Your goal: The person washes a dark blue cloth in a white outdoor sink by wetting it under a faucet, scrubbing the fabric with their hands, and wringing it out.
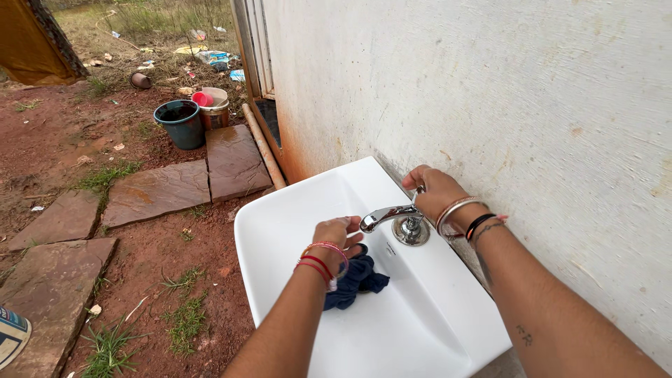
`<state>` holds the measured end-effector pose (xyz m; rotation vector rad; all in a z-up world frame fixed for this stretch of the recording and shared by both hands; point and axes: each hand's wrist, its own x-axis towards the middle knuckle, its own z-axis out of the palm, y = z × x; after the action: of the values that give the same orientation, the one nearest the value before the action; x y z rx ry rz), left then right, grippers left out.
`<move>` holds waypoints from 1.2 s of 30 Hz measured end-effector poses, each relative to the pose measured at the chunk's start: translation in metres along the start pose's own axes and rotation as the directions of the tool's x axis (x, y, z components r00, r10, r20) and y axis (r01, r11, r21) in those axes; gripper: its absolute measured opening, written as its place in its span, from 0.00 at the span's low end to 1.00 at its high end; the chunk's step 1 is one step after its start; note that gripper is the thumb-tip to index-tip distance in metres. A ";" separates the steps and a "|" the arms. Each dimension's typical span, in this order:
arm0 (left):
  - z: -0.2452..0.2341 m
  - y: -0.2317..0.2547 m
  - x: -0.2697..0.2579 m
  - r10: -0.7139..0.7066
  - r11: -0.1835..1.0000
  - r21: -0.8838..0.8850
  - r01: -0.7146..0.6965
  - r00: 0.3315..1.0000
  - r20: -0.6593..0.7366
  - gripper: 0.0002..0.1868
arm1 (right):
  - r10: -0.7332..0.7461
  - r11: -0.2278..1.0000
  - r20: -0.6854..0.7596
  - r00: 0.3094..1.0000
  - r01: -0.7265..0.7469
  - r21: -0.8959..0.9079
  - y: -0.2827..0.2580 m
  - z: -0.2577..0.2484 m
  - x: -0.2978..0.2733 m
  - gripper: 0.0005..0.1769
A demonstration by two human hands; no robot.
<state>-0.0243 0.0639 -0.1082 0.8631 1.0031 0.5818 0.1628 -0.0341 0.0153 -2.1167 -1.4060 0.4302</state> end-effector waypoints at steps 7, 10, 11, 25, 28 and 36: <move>0.015 -0.019 -0.053 0.338 0.665 0.730 -0.158 0.935 -0.105 0.21 | -0.134 0.964 -0.040 0.990 0.121 -0.237 -0.021 0.000 -0.033 0.22; 0.004 -0.030 -0.077 0.487 0.062 0.991 -0.121 0.870 0.076 0.43 | -0.062 0.984 -0.088 0.994 0.046 -0.170 -0.024 0.003 -0.034 0.17; 0.001 -0.036 -0.080 0.493 -0.076 0.991 -0.109 0.860 0.132 0.52 | -0.074 0.987 -0.101 0.992 0.059 -0.148 -0.023 0.004 -0.033 0.17; -0.020 0.010 -0.087 0.510 0.555 0.828 -0.077 0.818 -0.265 0.31 | -0.804 0.569 -0.077 0.590 0.726 -0.386 -0.065 0.037 -0.066 0.20; -0.024 0.031 -0.086 0.575 0.604 0.775 -0.187 0.775 -0.261 0.32 | -0.785 0.562 0.024 0.619 0.728 -0.393 -0.078 0.047 -0.064 0.15; -0.036 0.086 -0.081 0.733 0.571 0.753 -0.328 0.617 -0.286 0.33 | -0.563 0.820 -0.044 0.825 0.552 -0.151 -0.109 0.065 -0.069 0.30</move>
<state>-0.0948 0.0618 -0.0071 1.7463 1.5415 1.1441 0.0191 -0.0477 0.0269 -1.6706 -1.9505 0.0070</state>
